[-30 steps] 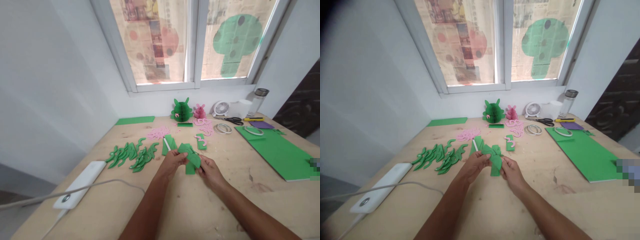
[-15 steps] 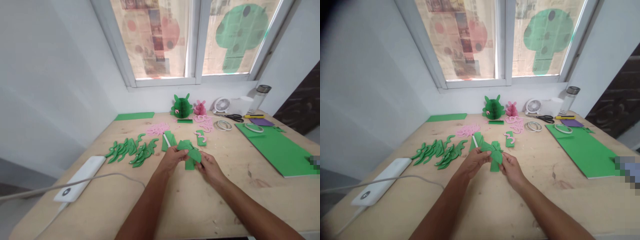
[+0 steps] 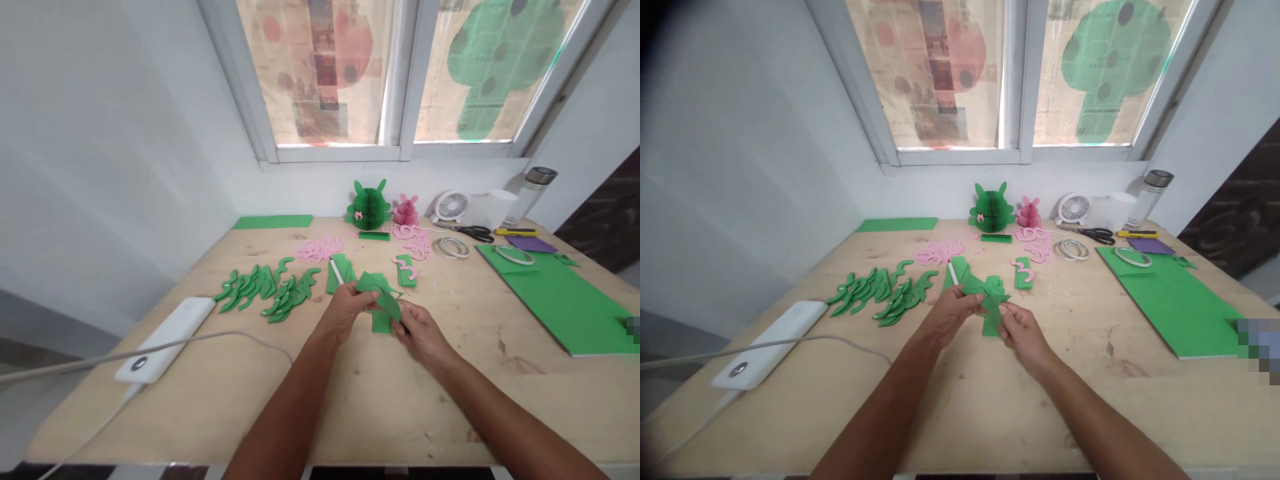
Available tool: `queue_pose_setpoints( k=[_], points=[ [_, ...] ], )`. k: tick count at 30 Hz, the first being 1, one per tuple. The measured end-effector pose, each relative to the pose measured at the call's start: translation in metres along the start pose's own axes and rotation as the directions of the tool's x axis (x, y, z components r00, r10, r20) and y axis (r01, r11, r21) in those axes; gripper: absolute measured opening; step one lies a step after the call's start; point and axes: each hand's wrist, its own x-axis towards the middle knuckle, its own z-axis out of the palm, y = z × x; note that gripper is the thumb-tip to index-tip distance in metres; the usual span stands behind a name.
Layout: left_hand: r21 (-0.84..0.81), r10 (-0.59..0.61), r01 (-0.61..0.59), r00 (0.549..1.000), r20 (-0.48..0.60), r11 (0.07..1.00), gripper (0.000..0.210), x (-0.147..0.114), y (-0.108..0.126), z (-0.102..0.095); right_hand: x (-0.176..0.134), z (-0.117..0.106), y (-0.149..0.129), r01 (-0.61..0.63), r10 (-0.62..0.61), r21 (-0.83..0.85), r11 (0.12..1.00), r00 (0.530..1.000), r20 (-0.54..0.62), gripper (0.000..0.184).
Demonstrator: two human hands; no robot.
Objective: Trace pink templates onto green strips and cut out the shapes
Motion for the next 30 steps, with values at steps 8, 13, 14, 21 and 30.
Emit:
queue_pose_setpoints(
  k=[8, 13, 14, 21, 30],
  points=[
    [0.043, 0.046, -0.045, 0.999, -0.029, 0.998, 0.025, 0.002, -0.004, 0.002, 0.001, -0.002, 0.004, 0.003, -0.003, 0.059, 0.998, 1.000, -0.003, 0.046],
    [0.047, 0.077, -0.073, 0.994, -0.072, 0.996, 0.021, 0.001, -0.005, 0.008, 0.000, 0.001, 0.002, 0.041, -0.039, 0.058, 0.997, 0.999, -0.025, 0.047],
    [0.050, 0.083, -0.079, 0.993, -0.085, 0.996, 0.020, 0.001, -0.006, 0.009, 0.000, 0.001, 0.002, 0.043, -0.042, 0.065, 0.997, 0.999, -0.028, 0.047],
    [0.051, 0.114, -0.106, 0.974, -0.194, 0.993, 0.016, -0.003, -0.008, 0.020, 0.001, 0.002, 0.004, 0.029, -0.022, 0.118, 0.993, 0.998, -0.057, 0.041],
    [0.011, 0.109, -0.110, 0.948, -0.301, 0.994, 0.012, -0.009, -0.005, 0.032, 0.000, 0.002, 0.005, 0.037, -0.028, 0.134, 0.990, 0.997, -0.072, 0.040]
  ],
)
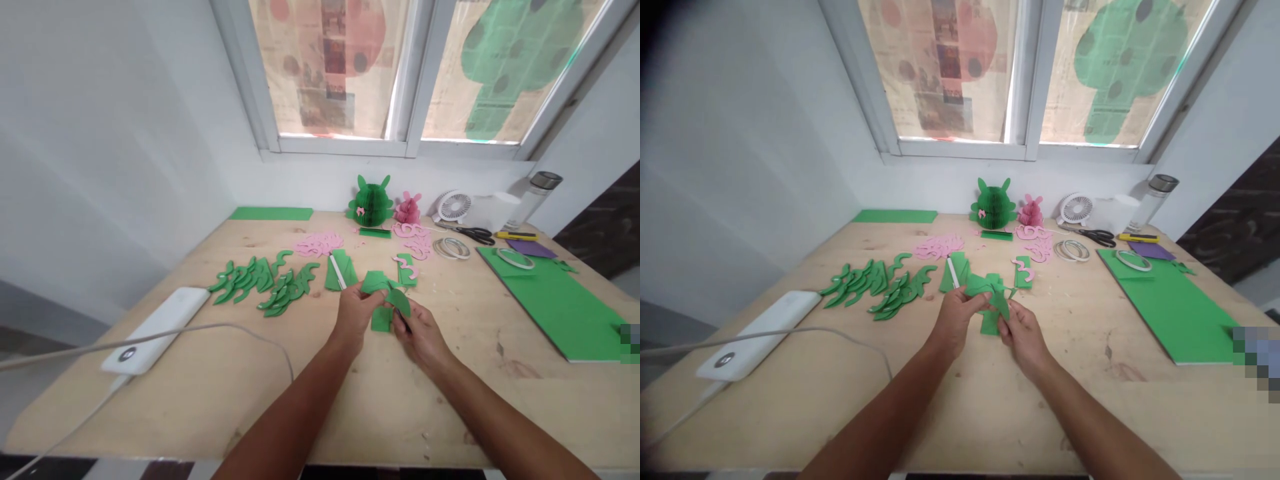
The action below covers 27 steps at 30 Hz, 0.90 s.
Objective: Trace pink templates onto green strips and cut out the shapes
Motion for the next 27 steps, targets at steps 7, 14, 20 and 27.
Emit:
queue_pose_setpoints(
  k=[7, 14, 20, 27],
  points=[
    [-0.020, -0.009, 0.008, 0.999, -0.041, 1.000, 0.009, -0.0013, -0.0021, 0.0028, 0.0013, -0.0007, 0.0011, 0.001, -0.001, 0.005, 1.000, 1.000, -0.001, 0.037],
    [-0.015, -0.014, 0.013, 0.997, -0.074, 1.000, 0.010, -0.0005, -0.0025, 0.0042, 0.0021, -0.0010, 0.0024, -0.004, 0.004, -0.006, 1.000, 1.000, -0.012, 0.036],
    [-0.017, 0.024, -0.025, 0.998, -0.056, 1.000, 0.008, -0.0001, -0.0032, 0.0043, 0.0022, -0.0013, 0.0028, 0.008, -0.008, -0.006, 1.000, 1.000, -0.011, 0.036],
    [-0.022, 0.038, -0.039, 0.997, -0.071, 0.999, 0.007, -0.0007, -0.0040, 0.0053, 0.0021, 0.0003, 0.0017, 0.001, -0.001, -0.014, 1.000, 1.000, -0.013, 0.038]
  ],
)
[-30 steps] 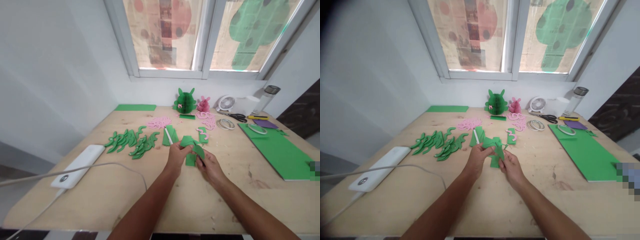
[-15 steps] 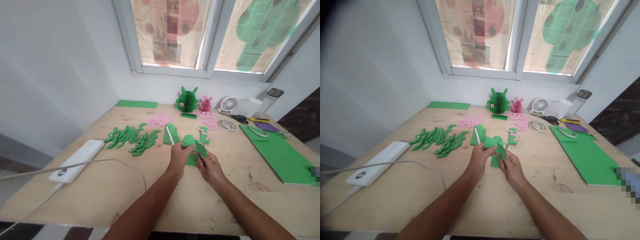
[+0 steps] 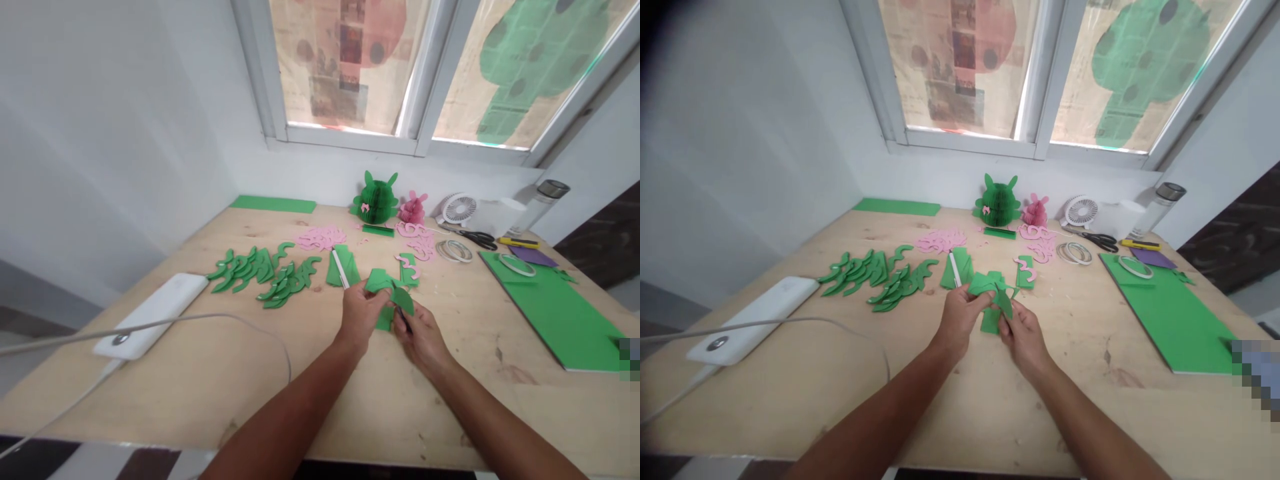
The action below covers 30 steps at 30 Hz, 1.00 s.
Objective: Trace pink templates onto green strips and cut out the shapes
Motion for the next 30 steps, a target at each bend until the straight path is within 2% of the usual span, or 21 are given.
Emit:
queue_pose_setpoints(
  k=[8, 30],
  points=[
    [0.014, 0.004, -0.004, 0.999, -0.036, 1.000, 0.006, -0.0003, -0.0021, 0.0010, 0.0008, -0.0013, 0.0021, 0.005, -0.005, -0.012, 1.000, 1.000, 0.010, 0.043],
    [0.005, 0.007, -0.007, 0.999, -0.032, 1.000, 0.005, -0.0005, -0.0033, 0.0024, 0.0002, 0.0035, -0.0020, -0.033, 0.034, 0.015, 0.999, 0.999, -0.041, 0.035]
  ],
)
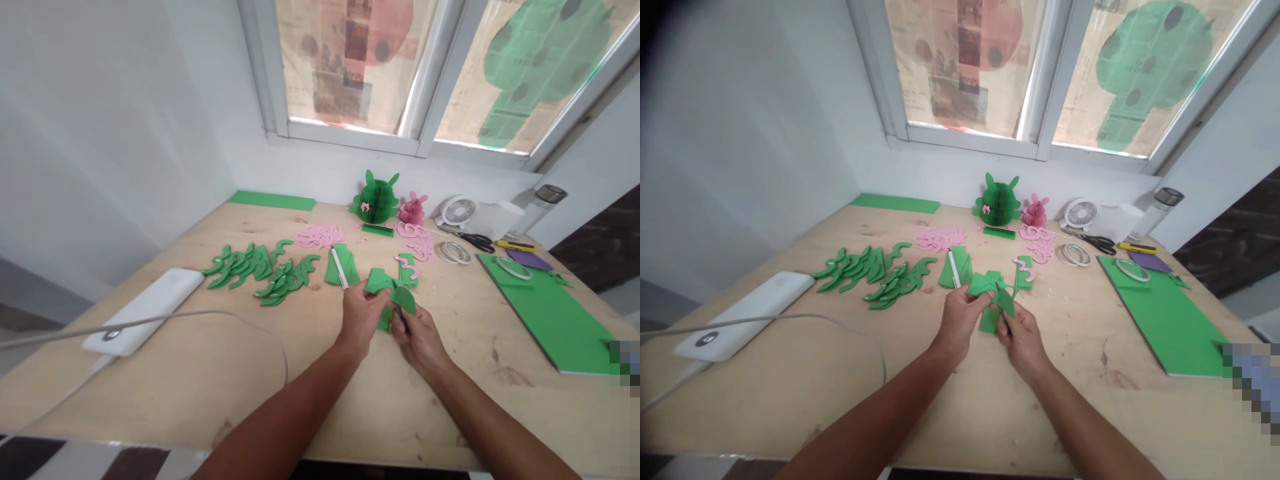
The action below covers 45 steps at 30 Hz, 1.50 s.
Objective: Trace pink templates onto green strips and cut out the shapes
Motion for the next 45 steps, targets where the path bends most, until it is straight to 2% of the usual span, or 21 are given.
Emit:
queue_pose_setpoints(
  k=[13, 33, 45],
  points=[
    [-0.007, -0.010, 0.010, 1.000, 0.007, 1.000, 0.004, -0.0017, 0.0024, 0.0001, -0.0004, -0.0014, 0.0016, 0.016, -0.016, -0.023, 1.000, 1.000, 0.010, 0.038],
    [-0.013, 0.010, -0.010, 1.000, 0.007, 1.000, 0.005, -0.0023, 0.0039, 0.0005, 0.0001, -0.0032, 0.0042, 0.028, -0.029, 0.035, 0.999, 0.999, 0.032, 0.038],
    [-0.041, -0.012, 0.013, 1.000, 0.012, 0.999, 0.004, -0.0034, 0.0056, 0.0006, 0.0007, -0.0061, 0.0066, 0.030, -0.032, 0.051, 0.998, 0.999, 0.031, 0.030]
  ],
)
